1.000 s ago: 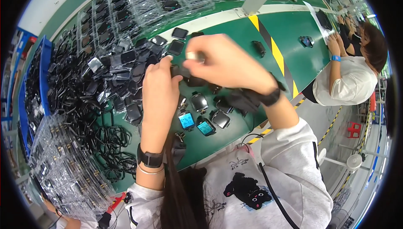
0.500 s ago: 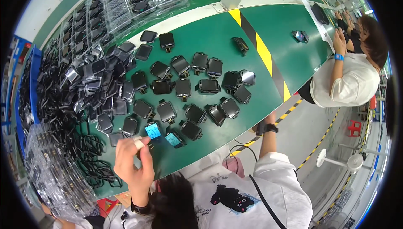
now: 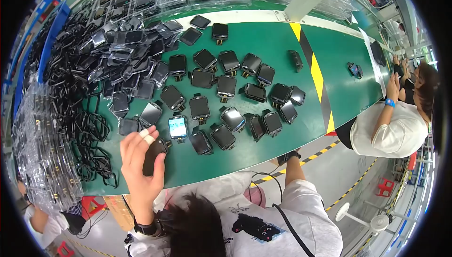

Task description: The person removes a plastic sheet from a tray of smartwatches, picks up a smartwatch, and presses its screen. They then pick up a frame, fit it onto the smartwatch by hand, and place the assembled unit onto the table.

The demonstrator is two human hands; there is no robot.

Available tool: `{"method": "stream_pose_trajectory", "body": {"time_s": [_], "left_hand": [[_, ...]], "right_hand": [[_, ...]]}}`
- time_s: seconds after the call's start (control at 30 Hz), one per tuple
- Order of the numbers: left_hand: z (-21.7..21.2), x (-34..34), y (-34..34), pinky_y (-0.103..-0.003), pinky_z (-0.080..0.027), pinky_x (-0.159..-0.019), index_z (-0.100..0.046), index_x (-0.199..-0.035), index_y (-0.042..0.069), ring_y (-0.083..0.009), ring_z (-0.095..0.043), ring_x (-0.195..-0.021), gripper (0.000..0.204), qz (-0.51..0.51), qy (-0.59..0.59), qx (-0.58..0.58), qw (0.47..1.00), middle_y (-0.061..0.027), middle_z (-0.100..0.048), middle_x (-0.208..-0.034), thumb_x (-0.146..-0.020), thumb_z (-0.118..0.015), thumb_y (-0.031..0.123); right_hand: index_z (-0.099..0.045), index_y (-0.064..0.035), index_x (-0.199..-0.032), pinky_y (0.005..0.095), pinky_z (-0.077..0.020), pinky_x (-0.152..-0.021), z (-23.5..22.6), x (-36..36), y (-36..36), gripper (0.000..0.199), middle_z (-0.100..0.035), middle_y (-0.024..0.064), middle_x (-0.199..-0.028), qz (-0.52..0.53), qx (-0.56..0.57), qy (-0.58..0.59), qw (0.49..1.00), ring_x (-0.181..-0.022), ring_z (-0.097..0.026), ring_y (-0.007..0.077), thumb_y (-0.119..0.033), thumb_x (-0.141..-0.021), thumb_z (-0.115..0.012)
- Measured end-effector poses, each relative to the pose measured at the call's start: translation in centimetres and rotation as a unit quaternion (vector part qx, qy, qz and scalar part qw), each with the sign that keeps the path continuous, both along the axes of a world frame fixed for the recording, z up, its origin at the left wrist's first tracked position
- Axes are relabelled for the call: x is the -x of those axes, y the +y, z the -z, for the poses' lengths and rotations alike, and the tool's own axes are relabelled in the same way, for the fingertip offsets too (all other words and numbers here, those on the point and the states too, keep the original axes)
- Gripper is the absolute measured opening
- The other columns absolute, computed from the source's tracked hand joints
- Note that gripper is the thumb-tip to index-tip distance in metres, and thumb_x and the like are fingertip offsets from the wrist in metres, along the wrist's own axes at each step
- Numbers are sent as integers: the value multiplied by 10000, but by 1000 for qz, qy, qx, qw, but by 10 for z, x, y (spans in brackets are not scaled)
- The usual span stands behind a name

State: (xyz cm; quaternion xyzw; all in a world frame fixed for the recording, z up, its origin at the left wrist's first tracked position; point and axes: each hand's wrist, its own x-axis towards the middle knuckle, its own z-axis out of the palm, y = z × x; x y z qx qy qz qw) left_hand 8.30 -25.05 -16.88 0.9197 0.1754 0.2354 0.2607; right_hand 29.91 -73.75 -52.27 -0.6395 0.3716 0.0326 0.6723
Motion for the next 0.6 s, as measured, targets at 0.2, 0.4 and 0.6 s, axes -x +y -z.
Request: {"method": "stream_pose_trajectory", "body": {"time_s": [0.2, 0.4, 0.6], "left_hand": [[7, 5, 4, -390, -438, -914, -629, -1060, 6, -316, -579, -1013, 414, 36, -9, 86, 996, -117, -656, -1088, -665, -748, 47], [6, 9, 2, -352, -486, -832, -631, -1050, -5, -274, -598, -957, 420, 31, -56, 107, 992, -124, -632, -1051, -647, -749, -21], [21, 25, 4, -355, -581, -736, -581, -1069, -28, -240, -596, -916, 455, 25, -271, 397, 877, -108, -539, -1027, -659, -772, -69]], "right_hand": [[-618, -57, -883, 301, -471, -557, -5, -4, -12, 122, -615, 59, -794, 4, 48, -12, 999, -693, -588, 165, -135, -896, -524], [-601, -46, -853, 273, -454, -633, -172, -23, 42, 125, -588, 50, -779, 129, 236, -380, 885, -698, -533, 127, -144, -916, -558], [-521, -19, -885, 303, -410, -736, -389, 9, 194, 65, -566, 85, -846, -116, 179, -640, 738, -754, -491, 165, -46, -925, -477]]}}
